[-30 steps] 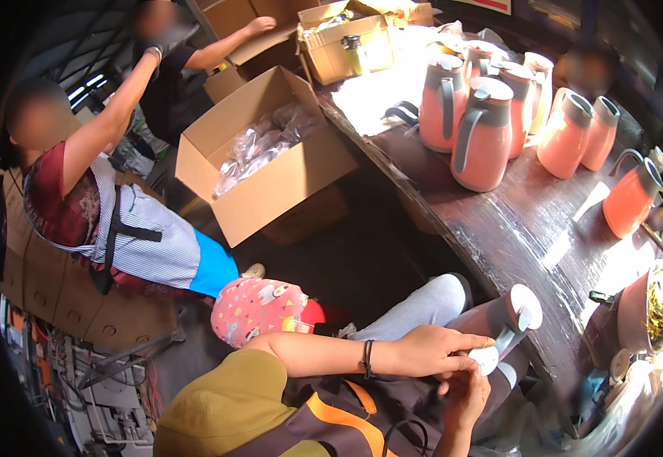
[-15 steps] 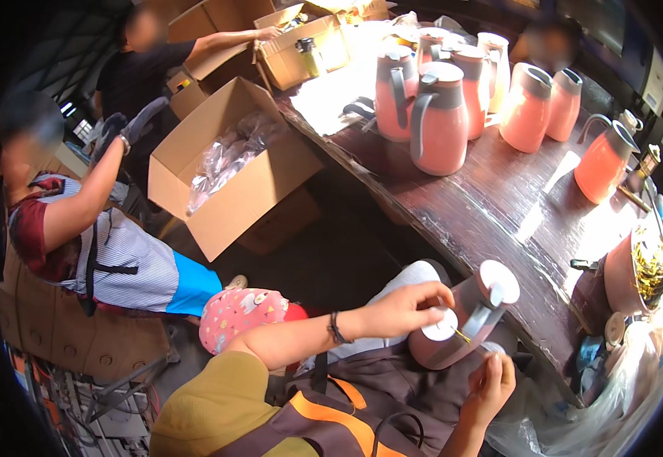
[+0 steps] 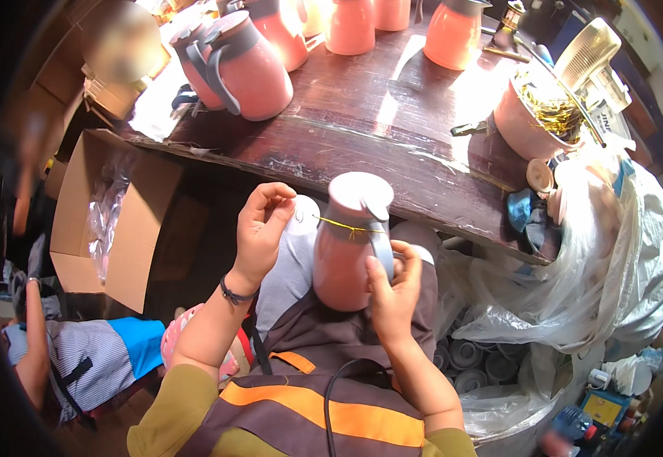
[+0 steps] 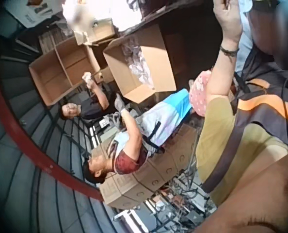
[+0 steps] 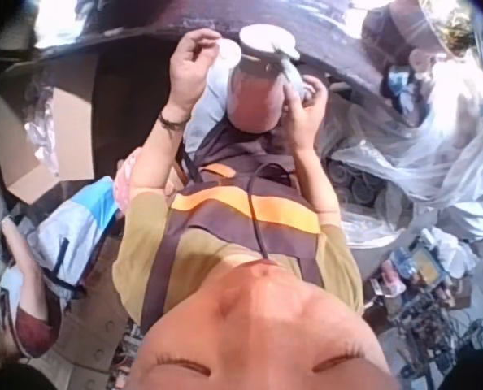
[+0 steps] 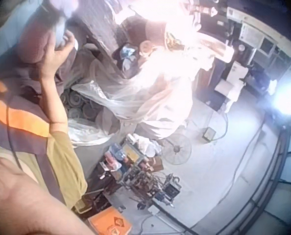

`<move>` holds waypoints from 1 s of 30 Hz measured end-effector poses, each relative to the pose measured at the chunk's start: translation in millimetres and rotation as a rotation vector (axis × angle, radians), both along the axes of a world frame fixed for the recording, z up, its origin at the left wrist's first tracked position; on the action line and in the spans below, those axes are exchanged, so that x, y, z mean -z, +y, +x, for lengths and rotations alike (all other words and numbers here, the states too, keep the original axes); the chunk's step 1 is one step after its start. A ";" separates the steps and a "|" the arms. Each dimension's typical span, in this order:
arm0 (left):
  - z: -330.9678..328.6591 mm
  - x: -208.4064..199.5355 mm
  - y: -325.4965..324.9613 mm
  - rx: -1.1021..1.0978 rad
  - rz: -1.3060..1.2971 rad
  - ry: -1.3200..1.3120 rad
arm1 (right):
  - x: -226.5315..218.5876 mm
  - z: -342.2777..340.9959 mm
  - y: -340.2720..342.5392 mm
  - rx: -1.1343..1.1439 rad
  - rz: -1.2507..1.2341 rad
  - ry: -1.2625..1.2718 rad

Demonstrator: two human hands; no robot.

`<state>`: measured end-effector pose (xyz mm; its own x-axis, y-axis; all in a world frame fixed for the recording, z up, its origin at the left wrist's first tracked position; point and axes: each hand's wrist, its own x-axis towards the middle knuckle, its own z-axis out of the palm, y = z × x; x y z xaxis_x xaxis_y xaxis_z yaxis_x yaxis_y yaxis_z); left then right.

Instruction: The person assembles pink pitchers by attaching gray handles and lids, inserting small rubber gaskets, and placing finished units on a wooden table. They handle each pitcher one at a time, rotating it to fit components and occasionally wiping the surface.

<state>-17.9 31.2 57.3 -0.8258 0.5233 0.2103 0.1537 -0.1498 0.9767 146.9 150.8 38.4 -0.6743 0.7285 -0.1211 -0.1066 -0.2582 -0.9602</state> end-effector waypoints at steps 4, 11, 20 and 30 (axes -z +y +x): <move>8.4 9.7 3.0 0.113 0.124 -0.264 | -8.5 18.4 13.6 -0.028 0.093 -0.095; 37.0 -11.1 6.3 0.168 0.148 -0.224 | -17.0 25.5 20.4 -0.006 0.116 -0.080; 55.9 -12.2 9.7 0.289 0.217 -0.048 | -30.6 54.3 37.9 -0.195 0.298 -0.351; 67.8 -21.0 -14.4 0.161 0.217 -0.136 | 15.3 41.1 66.7 -0.299 0.470 -0.256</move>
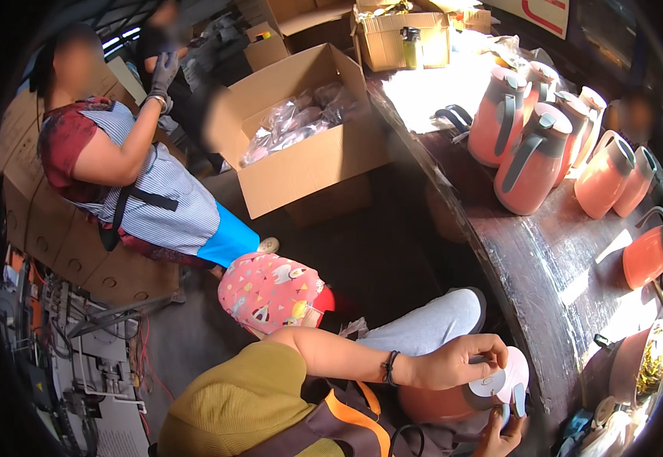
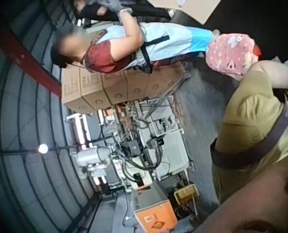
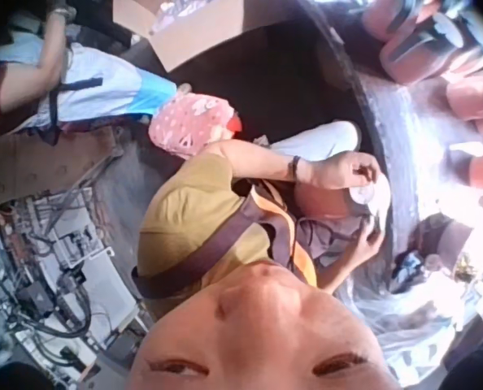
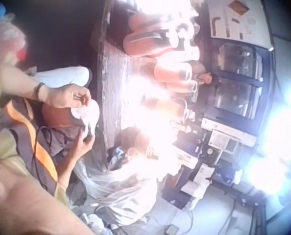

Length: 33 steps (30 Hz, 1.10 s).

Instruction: The person assembles pink pitchers by attaching gray handles and lids, inserting small rubber gaskets, and placing finished units on a wooden table. They handle each pitcher one at a time, rotating it to fit components and occasionally wiping the surface.

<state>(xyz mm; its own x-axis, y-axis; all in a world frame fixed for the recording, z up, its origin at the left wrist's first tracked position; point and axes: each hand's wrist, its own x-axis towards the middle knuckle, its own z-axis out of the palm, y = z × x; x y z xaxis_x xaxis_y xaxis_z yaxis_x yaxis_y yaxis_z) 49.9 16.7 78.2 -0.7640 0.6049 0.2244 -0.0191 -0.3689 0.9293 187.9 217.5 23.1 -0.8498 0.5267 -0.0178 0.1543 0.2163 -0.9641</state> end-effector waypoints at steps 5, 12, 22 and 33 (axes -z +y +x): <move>1.6 7.0 5.4 0.055 0.071 -0.110 | 53.6 19.7 35.2 -0.016 -0.018 0.142; 4.0 7.5 1.9 0.036 0.081 -0.131 | -38.1 13.9 -30.8 0.053 0.013 -0.127; 1.2 -2.2 -12.0 0.078 0.226 -0.148 | -35.4 6.3 -40.3 0.046 -0.068 0.209; -29.0 -45.0 -21.3 -0.338 -0.181 0.520 | -87.9 -130.3 -25.5 0.175 0.096 0.601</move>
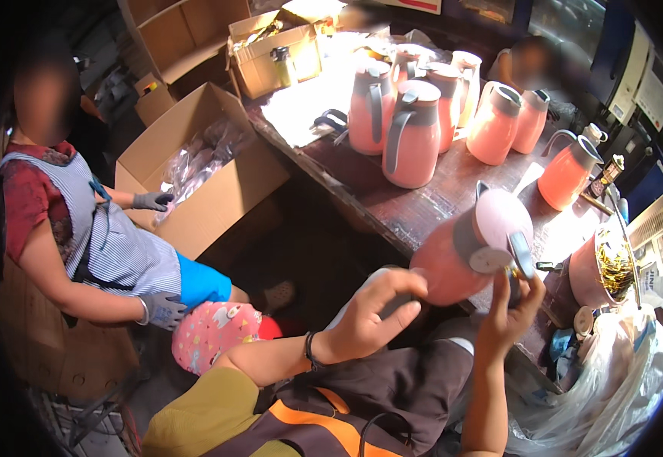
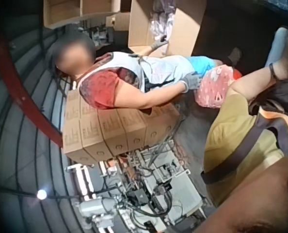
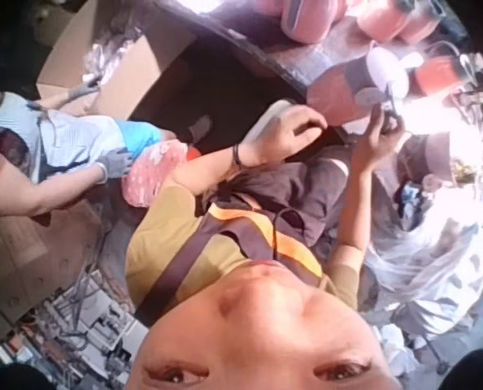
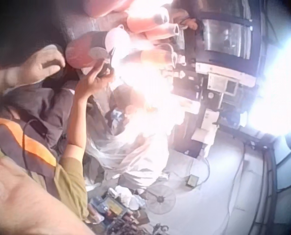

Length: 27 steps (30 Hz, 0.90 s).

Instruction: The person assembles pink pitchers by attaching gray handles and lids, inserting small rubber gaskets, and placing finished units on a wooden table. They handle each pitcher one at a time, rotating it to fit components and occasionally wiping the surface.

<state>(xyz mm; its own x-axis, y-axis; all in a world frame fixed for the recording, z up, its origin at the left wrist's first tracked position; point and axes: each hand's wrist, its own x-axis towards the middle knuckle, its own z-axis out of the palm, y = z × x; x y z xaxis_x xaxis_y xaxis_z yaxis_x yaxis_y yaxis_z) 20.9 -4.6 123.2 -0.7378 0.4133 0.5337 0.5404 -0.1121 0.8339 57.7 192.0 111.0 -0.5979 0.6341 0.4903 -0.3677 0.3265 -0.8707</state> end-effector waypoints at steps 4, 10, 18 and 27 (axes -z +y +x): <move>-23.5 62.4 24.0 0.227 -0.431 0.176 | 15.9 -60.5 -11.7 -0.091 -0.091 -0.018; -94.5 125.9 94.5 0.151 -0.465 0.174 | 9.6 -77.5 -19.8 -0.003 0.586 -0.209; -180.6 116.8 131.6 -0.079 -0.631 0.415 | 37.4 -64.8 78.5 0.122 0.526 -0.396; -214.5 152.6 145.7 -0.271 -0.878 0.457 | 22.1 -202.1 281.4 0.496 1.133 -0.459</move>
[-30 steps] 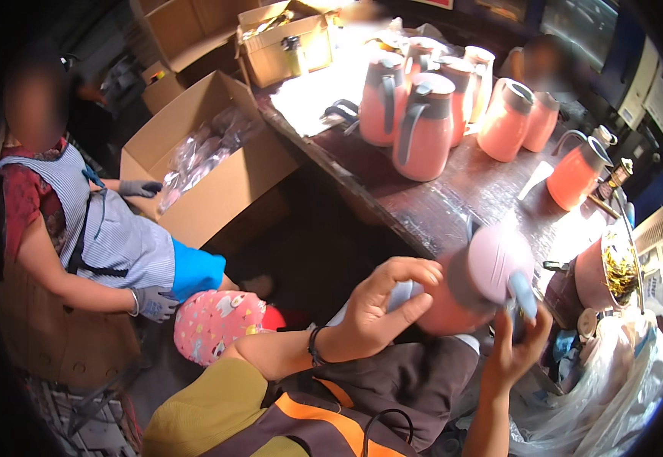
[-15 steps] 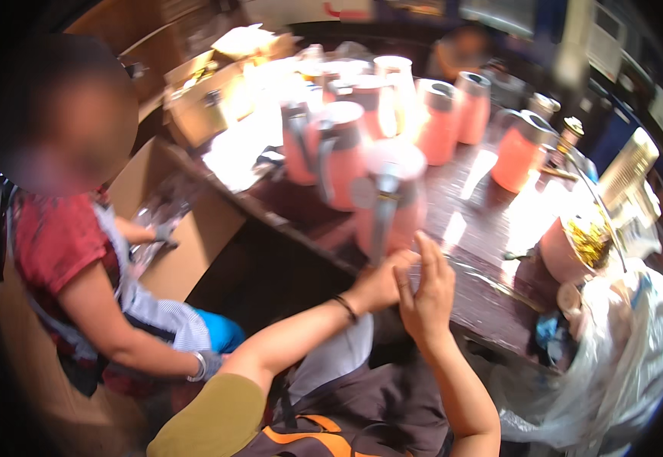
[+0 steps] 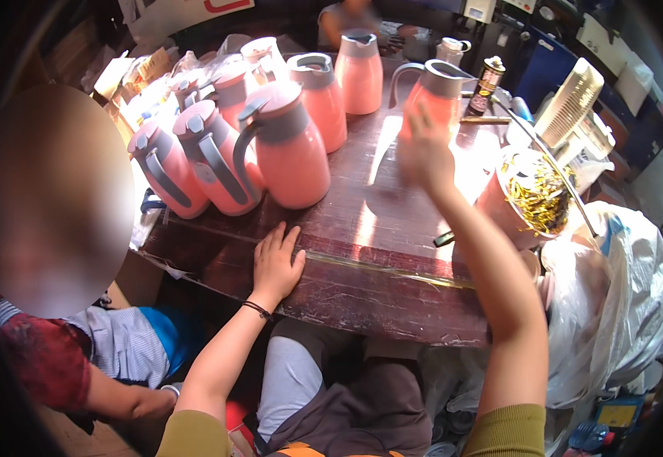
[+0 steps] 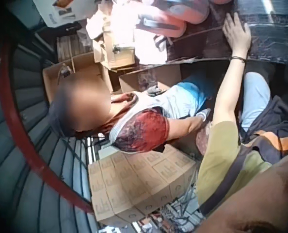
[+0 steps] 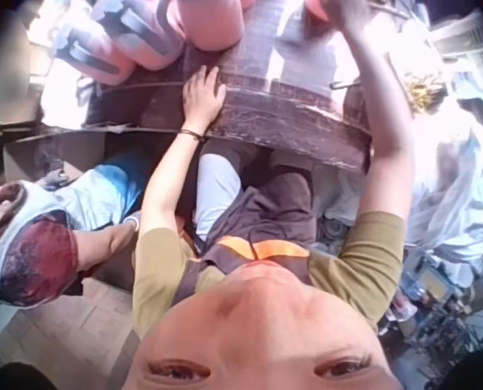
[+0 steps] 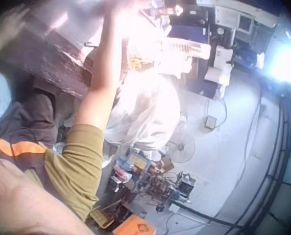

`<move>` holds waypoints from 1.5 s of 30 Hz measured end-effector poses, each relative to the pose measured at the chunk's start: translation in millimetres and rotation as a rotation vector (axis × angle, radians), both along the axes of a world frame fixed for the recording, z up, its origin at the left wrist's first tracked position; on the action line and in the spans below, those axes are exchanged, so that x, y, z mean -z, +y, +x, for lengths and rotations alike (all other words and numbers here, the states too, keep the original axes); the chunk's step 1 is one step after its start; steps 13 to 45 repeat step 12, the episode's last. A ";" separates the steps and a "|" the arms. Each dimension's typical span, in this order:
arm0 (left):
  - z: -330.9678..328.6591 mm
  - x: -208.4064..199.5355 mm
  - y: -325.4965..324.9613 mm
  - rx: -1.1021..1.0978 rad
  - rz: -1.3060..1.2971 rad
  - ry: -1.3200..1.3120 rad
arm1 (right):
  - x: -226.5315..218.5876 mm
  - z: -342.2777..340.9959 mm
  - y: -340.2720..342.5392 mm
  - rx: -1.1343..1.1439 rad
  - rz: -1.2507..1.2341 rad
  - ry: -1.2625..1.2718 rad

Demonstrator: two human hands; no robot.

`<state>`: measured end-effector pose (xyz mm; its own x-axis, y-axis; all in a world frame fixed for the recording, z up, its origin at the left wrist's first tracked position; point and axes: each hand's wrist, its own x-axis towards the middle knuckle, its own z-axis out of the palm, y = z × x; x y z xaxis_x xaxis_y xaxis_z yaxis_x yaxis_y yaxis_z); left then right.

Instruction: The person assembles pink pitchers by attaching gray handles and lids, inserting small rubber gaskets, and placing finished units on a wooden table. They handle each pitcher one at a time, rotating it to fit components and occasionally wiping the surface.

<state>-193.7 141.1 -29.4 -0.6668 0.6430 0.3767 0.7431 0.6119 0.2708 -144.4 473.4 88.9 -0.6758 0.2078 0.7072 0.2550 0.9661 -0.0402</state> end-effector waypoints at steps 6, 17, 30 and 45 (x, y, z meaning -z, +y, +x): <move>-0.7 -0.8 3.2 0.029 0.048 0.011 | -71.4 -48.0 122.1 0.197 -0.346 -0.198; -5.1 4.0 -1.9 -0.007 0.073 -0.016 | -33.3 -18.1 55.1 0.268 -0.155 0.051; -5.1 4.0 -1.9 -0.007 0.073 -0.016 | -33.3 -18.1 55.1 0.268 -0.155 0.051; -5.1 4.0 -1.9 -0.007 0.073 -0.016 | -33.3 -18.1 55.1 0.268 -0.155 0.051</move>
